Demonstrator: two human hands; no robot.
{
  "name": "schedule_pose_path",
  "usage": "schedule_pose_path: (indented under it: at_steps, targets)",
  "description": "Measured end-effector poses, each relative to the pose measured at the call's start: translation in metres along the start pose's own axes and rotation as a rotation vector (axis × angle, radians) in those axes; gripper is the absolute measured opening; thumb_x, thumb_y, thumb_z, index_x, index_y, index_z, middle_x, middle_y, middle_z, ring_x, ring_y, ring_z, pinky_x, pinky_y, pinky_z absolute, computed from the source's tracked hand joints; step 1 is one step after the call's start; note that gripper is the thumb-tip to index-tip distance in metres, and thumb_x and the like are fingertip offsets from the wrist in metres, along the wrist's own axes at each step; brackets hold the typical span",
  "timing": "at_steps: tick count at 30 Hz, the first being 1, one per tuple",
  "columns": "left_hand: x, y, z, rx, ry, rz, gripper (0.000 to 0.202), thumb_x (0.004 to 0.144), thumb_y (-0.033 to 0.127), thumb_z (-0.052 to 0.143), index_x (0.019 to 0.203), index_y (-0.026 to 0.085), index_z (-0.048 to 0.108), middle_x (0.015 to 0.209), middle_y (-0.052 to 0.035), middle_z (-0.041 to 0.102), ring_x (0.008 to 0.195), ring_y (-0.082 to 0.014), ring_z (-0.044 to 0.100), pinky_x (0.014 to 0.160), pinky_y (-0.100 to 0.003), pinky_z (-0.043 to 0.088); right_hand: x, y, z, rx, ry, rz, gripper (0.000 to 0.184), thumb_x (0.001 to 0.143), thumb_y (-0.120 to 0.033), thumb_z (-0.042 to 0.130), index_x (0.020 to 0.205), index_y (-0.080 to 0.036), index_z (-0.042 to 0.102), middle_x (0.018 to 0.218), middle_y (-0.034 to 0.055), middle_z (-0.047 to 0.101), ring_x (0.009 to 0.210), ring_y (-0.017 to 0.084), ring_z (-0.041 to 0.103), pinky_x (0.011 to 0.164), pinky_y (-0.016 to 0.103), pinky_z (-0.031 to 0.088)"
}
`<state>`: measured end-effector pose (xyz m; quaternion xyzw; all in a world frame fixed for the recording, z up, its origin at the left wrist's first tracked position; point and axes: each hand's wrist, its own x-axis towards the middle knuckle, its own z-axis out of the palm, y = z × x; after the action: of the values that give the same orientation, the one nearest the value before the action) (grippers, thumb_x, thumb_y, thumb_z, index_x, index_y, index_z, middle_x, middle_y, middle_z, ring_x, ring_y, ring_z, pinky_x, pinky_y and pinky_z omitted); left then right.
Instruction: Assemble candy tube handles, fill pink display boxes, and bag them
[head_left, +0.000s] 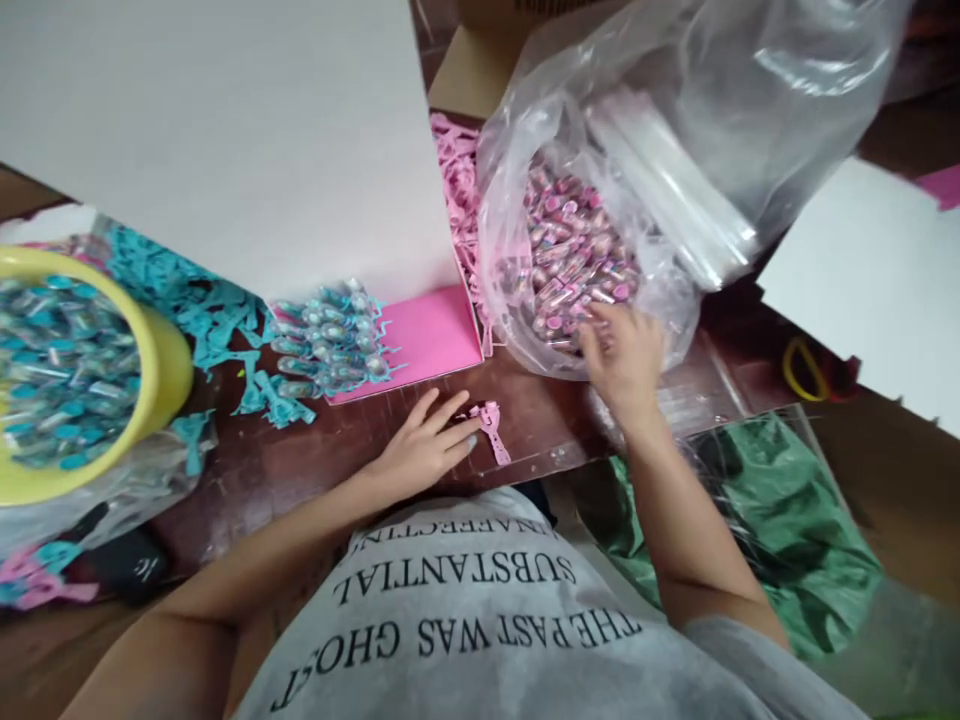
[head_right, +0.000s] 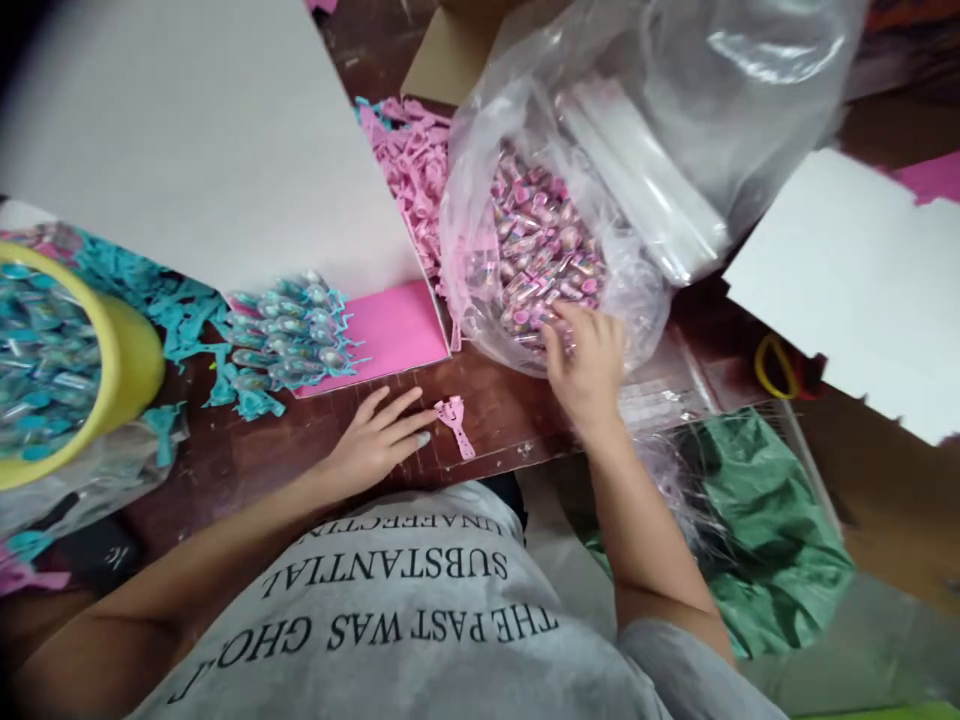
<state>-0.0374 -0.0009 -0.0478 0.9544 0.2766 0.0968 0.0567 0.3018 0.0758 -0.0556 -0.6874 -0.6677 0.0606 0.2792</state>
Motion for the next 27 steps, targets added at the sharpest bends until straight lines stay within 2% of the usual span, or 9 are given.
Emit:
schedule_pose_path:
  at_steps: [2, 5, 9, 12, 14, 17, 22, 24, 27]
  targets:
    - [-0.018, 0.001, 0.0, -0.048, 0.079, -0.155, 0.025, 0.103, 0.012, 0.056, 0.109, 0.022, 0.078, 0.131, -0.0065, 0.076, 0.133, -0.0266, 0.063, 0.115, -0.048, 0.046, -0.023, -0.005, -0.007, 0.086, 0.059, -0.104, 0.037, 0.105, -0.042, 0.058, 0.135, -0.024, 0.068, 0.129, 0.0131, 0.074, 0.121, 0.033, 0.065, 0.107, 0.052, 0.046]
    - [-0.01, 0.02, 0.007, -0.095, 0.166, -0.456, 0.024, 0.105, 0.027, 0.058, 0.118, 0.018, 0.076, 0.116, -0.0114, 0.075, 0.106, -0.0238, 0.07, 0.091, -0.037, 0.057, -0.066, -0.029, -0.001, 0.276, -0.001, -0.163, 0.034, 0.104, -0.037, 0.06, 0.136, -0.026, 0.065, 0.126, 0.0132, 0.073, 0.119, 0.031, 0.067, 0.106, 0.051, 0.052]
    - [0.024, 0.047, 0.02, -0.145, -0.032, -0.671, 0.057, 0.098, 0.054, 0.069, 0.141, 0.017, 0.065, 0.12, -0.0143, 0.068, 0.105, -0.0283, 0.069, 0.085, -0.037, 0.06, -0.123, -0.073, 0.036, 0.682, -0.243, 0.161, 0.034, 0.108, -0.047, 0.052, 0.132, -0.025, 0.059, 0.118, 0.0122, 0.073, 0.1, 0.025, 0.076, 0.089, 0.044, 0.065]
    - [0.024, 0.053, 0.018, -0.161, -0.098, -0.706, 0.046, 0.099, 0.035, 0.068, 0.139, 0.014, 0.062, 0.123, -0.0153, 0.068, 0.109, -0.0303, 0.068, 0.092, -0.041, 0.06, -0.149, -0.091, 0.052, 0.968, -0.42, 0.379, 0.037, 0.108, -0.055, 0.051, 0.131, -0.026, 0.053, 0.118, 0.0093, 0.074, 0.096, 0.02, 0.079, 0.084, 0.039, 0.068]
    - [0.009, 0.049, 0.01, -0.205, -0.11, -0.733, 0.041, 0.096, 0.016, 0.062, 0.136, 0.013, 0.062, 0.121, -0.0149, 0.069, 0.109, -0.03, 0.068, 0.097, -0.043, 0.059, -0.151, -0.094, 0.05, 1.035, -0.444, 0.383, 0.038, 0.105, -0.055, 0.057, 0.13, -0.026, 0.052, 0.115, 0.0076, 0.074, 0.098, 0.02, 0.08, 0.084, 0.037, 0.069]
    - [-0.019, 0.038, -0.004, -0.395, -0.05, -0.79, 0.039, 0.09, 0.005, 0.056, 0.127, 0.014, 0.062, 0.117, -0.0135, 0.07, 0.106, -0.0276, 0.069, 0.097, -0.042, 0.058, -0.131, -0.093, 0.036, 0.923, -0.409, 0.182, 0.034, 0.103, -0.048, 0.064, 0.129, -0.026, 0.058, 0.118, 0.0081, 0.075, 0.097, 0.02, 0.08, 0.08, 0.035, 0.068]
    - [-0.043, 0.021, -0.017, -0.995, 0.183, -0.685, 0.022, 0.097, 0.019, 0.057, 0.118, 0.016, 0.063, 0.111, -0.0084, 0.072, 0.103, -0.0204, 0.069, 0.096, -0.036, 0.057, -0.08, -0.1, 0.015, 0.663, -0.502, -0.464, 0.022, 0.106, -0.032, 0.062, 0.126, -0.027, 0.07, 0.113, 0.0055, 0.079, 0.102, 0.02, 0.076, 0.093, 0.039, 0.065]
    - [-0.042, 0.017, -0.021, -1.142, 0.215, -0.702, 0.023, 0.097, 0.028, 0.063, 0.117, 0.016, 0.067, 0.112, -0.0076, 0.074, 0.103, -0.0195, 0.069, 0.098, -0.035, 0.056, -0.065, -0.105, 0.009, 0.63, -0.547, -0.573, 0.025, 0.108, -0.029, 0.059, 0.13, -0.028, 0.069, 0.116, 0.0044, 0.079, 0.106, 0.019, 0.076, 0.095, 0.038, 0.064]
    - [-0.037, 0.013, -0.03, -1.298, 0.151, -0.733, 0.026, 0.097, 0.036, 0.067, 0.113, 0.016, 0.072, 0.103, -0.0048, 0.076, 0.09, -0.0164, 0.069, 0.087, -0.031, 0.058, -0.051, -0.111, 0.001, 0.581, -0.57, -0.652, 0.028, 0.108, -0.027, 0.06, 0.134, -0.03, 0.069, 0.123, 0.003, 0.078, 0.113, 0.019, 0.075, 0.1, 0.037, 0.064]
